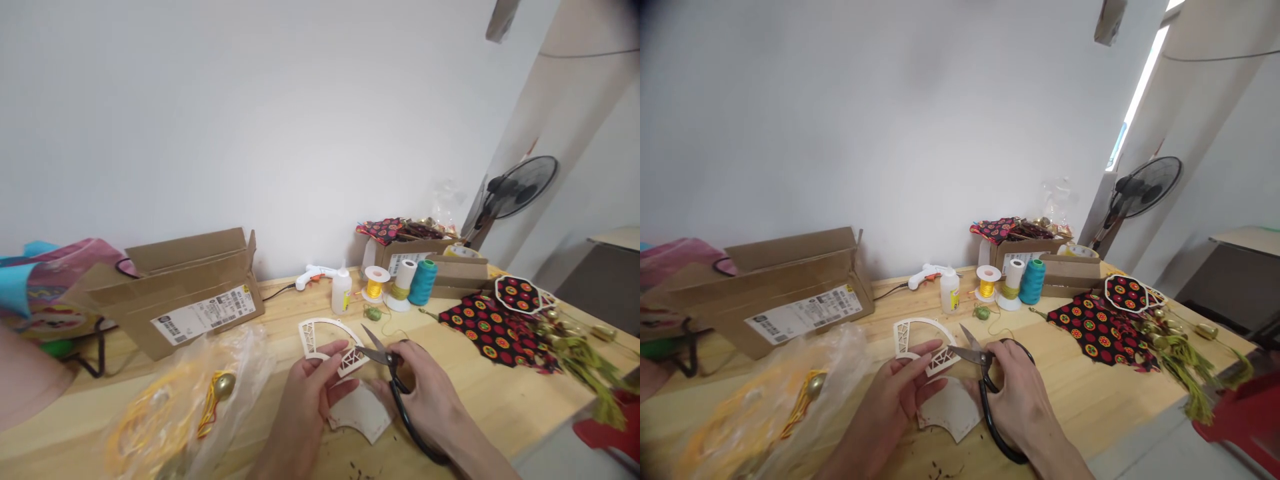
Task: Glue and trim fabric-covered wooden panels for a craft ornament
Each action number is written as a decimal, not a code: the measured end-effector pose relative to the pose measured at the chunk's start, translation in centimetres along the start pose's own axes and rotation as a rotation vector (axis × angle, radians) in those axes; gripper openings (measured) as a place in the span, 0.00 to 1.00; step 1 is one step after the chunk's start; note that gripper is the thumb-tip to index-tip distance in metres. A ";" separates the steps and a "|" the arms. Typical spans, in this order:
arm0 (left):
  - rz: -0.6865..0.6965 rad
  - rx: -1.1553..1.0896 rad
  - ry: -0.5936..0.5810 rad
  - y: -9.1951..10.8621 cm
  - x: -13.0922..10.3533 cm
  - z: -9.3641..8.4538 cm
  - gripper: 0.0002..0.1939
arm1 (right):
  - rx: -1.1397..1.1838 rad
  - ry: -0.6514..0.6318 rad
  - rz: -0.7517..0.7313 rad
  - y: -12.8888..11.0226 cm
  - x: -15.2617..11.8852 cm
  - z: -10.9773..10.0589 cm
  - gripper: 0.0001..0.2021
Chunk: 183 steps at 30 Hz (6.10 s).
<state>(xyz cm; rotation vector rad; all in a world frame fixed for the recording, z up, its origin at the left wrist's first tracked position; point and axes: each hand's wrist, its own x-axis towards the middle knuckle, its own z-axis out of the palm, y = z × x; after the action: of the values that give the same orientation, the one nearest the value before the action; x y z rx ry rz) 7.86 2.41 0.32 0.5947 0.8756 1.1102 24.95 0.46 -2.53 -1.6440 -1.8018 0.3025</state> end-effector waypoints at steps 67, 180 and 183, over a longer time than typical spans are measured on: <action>-0.235 0.032 -0.186 0.5 -0.8 0.2 0.13 | 0.832 0.049 0.297 -3.2 1.0 -0.3 0.15; -0.160 -0.020 -0.044 -0.1 -0.3 0.1 0.19 | 0.188 0.076 -0.009 -1.2 0.2 -0.2 0.13; -0.177 0.030 -0.073 -0.3 -0.2 0.0 0.21 | 0.037 0.044 -0.087 -0.2 0.2 -0.8 0.18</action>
<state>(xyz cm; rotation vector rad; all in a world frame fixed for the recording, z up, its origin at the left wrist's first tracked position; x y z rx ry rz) 7.94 2.10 0.14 0.5681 0.8653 0.9116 25.26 0.36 -1.71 -1.5309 -1.8181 0.2580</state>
